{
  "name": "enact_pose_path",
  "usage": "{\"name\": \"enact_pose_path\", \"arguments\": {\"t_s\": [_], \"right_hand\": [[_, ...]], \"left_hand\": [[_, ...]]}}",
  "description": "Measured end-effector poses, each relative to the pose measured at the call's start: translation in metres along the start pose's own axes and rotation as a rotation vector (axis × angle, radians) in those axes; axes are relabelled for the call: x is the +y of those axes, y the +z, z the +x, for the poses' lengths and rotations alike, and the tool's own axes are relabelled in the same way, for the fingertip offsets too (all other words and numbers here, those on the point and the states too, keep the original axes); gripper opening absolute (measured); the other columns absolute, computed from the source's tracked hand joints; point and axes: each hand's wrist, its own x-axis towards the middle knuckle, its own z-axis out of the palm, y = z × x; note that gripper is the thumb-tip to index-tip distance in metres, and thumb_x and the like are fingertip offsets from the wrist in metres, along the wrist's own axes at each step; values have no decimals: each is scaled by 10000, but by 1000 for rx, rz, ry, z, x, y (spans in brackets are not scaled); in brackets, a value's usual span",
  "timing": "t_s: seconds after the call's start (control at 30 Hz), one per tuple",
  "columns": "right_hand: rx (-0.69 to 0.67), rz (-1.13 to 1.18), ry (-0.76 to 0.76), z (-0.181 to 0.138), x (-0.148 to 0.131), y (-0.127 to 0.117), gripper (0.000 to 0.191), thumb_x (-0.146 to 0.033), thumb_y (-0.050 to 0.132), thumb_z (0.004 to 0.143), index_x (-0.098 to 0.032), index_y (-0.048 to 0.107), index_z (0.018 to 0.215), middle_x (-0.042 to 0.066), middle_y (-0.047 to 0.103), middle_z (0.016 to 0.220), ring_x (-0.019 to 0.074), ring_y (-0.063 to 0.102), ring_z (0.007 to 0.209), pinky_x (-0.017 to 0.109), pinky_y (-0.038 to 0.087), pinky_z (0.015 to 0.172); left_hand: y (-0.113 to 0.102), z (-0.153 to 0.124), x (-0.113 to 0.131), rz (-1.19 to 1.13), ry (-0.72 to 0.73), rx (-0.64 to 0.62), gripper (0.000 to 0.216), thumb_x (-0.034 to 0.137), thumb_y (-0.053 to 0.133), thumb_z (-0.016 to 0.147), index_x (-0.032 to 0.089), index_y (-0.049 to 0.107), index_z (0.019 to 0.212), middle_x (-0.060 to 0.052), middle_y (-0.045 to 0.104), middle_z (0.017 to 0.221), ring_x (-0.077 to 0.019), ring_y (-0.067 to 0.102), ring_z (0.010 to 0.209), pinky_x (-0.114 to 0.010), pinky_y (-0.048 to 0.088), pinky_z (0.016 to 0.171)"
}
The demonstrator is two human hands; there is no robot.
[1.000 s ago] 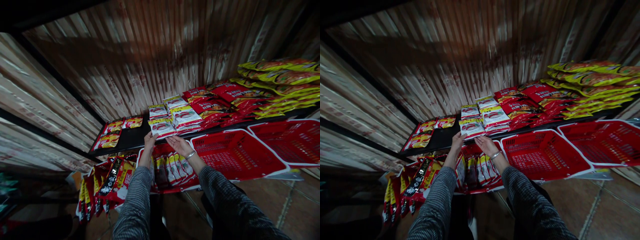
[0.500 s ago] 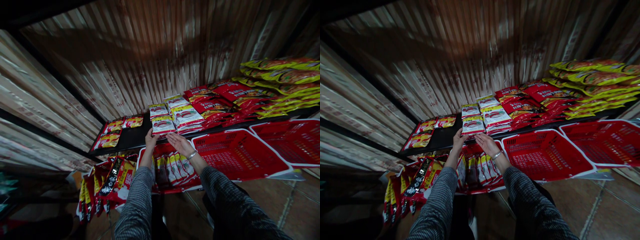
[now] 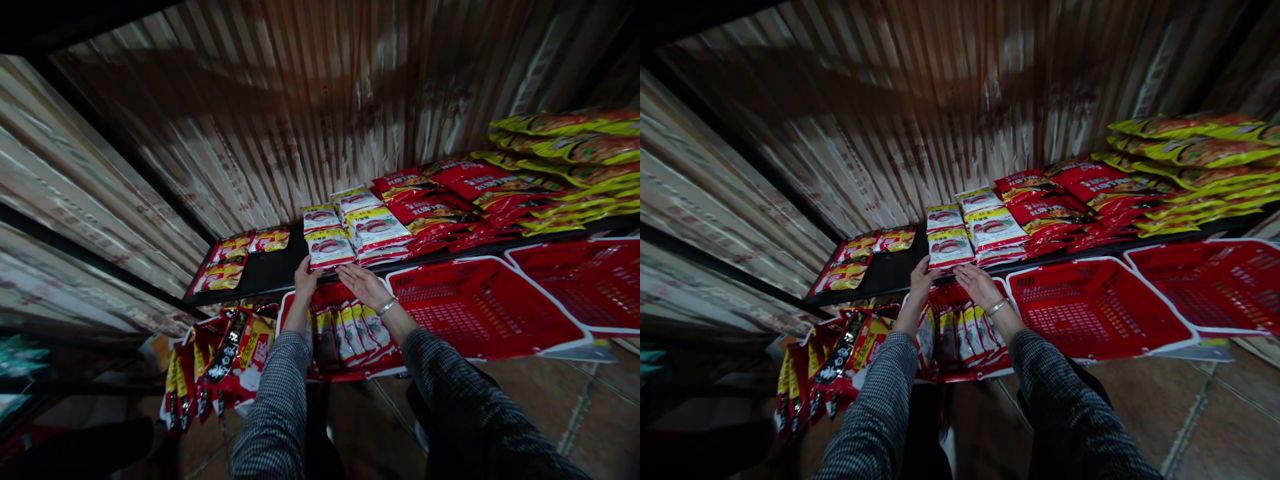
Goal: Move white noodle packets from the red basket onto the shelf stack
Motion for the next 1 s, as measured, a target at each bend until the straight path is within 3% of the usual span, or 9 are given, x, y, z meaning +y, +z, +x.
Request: {"name": "enact_pose_path", "arguments": {"t_s": [0.23,0.43,0.57,0.7,0.83,1.0], "right_hand": [[35,-20,15,-3,0,-5,185,-71,499,856,-201,619,803,51,739,911,139,683,966,304,469,999],[40,-71,96,-16,11,-12,175,-74,493,860,-197,613,833,54,731,911,128,687,931,294,467,991],[29,-166,206,-20,44,-17,152,-76,507,841,-192,606,844,60,720,876,136,691,869,335,475,969],[-5,-330,347,-24,94,-16,186,-67,583,750,-218,595,858,0,681,758,125,663,747,380,485,923],[-35,-377,422,-32,131,-12,204,-96,648,682,-246,593,810,-51,636,681,109,607,652,414,489,886],[-70,-415,439,-37,146,-11,211,-127,688,664,-235,610,829,-59,606,651,100,569,617,400,502,843]], "left_hand": [[-9,-21,-7,12,7,15,503,178,733,638,141,619,1127,-125,676,1119,-234,649,990,-401,494,902],[-38,-48,-11,226,-46,115,371,187,648,735,136,638,1102,-152,659,1156,-220,639,1021,-370,498,887],[-68,-64,-12,493,-132,122,236,141,635,702,165,705,926,-90,723,958,-213,652,961,-357,473,901],[-89,-81,-12,588,-176,115,86,139,720,608,202,694,660,-59,712,736,-249,644,971,-355,440,911],[-88,-97,-17,654,-211,94,142,196,793,548,215,674,623,-70,699,691,-284,631,1005,-356,427,899],[-79,-108,-26,715,-243,98,285,89,794,475,218,689,706,-80,714,757,-299,629,1014,-361,412,916]]}}
